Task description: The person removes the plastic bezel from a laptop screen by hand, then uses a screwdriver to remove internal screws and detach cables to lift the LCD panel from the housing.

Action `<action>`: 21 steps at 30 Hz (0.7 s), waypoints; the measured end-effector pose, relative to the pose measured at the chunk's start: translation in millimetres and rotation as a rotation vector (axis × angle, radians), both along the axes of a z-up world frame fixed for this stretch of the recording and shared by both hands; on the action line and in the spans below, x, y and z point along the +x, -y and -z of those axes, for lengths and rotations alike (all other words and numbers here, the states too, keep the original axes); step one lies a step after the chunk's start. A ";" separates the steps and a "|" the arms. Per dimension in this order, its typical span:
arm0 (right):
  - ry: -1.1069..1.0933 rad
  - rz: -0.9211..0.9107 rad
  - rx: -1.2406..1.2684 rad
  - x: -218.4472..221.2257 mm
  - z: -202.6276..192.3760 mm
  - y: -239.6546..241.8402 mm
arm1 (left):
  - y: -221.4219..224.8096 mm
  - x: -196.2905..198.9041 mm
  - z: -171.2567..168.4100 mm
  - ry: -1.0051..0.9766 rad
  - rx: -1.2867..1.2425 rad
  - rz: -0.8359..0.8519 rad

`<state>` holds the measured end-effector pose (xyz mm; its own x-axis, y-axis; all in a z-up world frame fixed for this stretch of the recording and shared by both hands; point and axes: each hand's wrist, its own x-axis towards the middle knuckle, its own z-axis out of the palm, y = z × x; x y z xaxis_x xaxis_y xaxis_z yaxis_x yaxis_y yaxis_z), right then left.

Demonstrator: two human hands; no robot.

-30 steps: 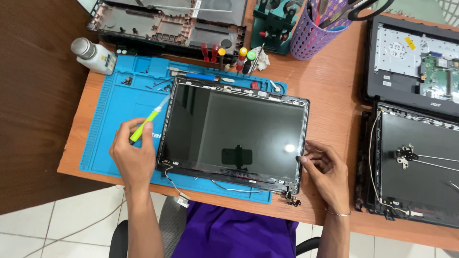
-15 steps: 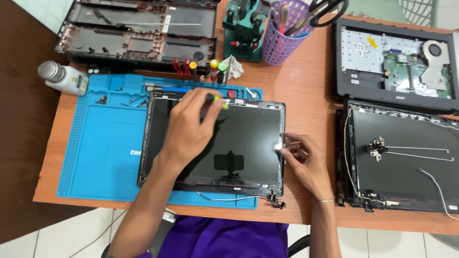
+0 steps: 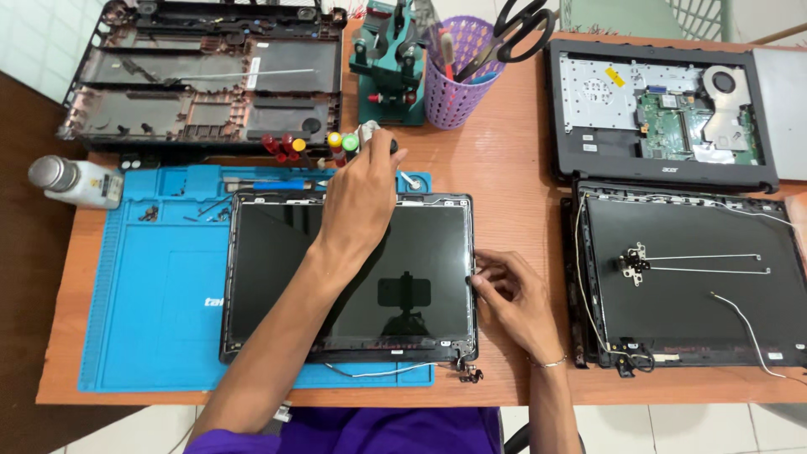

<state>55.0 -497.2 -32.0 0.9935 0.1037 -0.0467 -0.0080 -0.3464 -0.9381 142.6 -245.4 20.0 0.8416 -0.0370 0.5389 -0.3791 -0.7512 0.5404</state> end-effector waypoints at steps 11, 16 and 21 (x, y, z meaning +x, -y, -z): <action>-0.026 0.003 0.011 3.1 -1.8 1.4 | 3.8 12.8 -8.1 -0.116 0.020 0.021; -0.026 0.009 -0.021 4.7 -2.0 1.2 | 7.3 20.1 -7.2 -0.129 0.020 0.070; -0.033 0.022 0.002 3.1 -0.4 1.1 | 10.1 24.1 -4.9 -0.093 0.044 0.060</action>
<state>58.1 -498.3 -31.6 0.9935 0.0819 -0.0792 -0.0464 -0.3441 -0.9378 166.7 -255.5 24.9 0.8833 -0.1110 0.4554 -0.3740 -0.7524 0.5422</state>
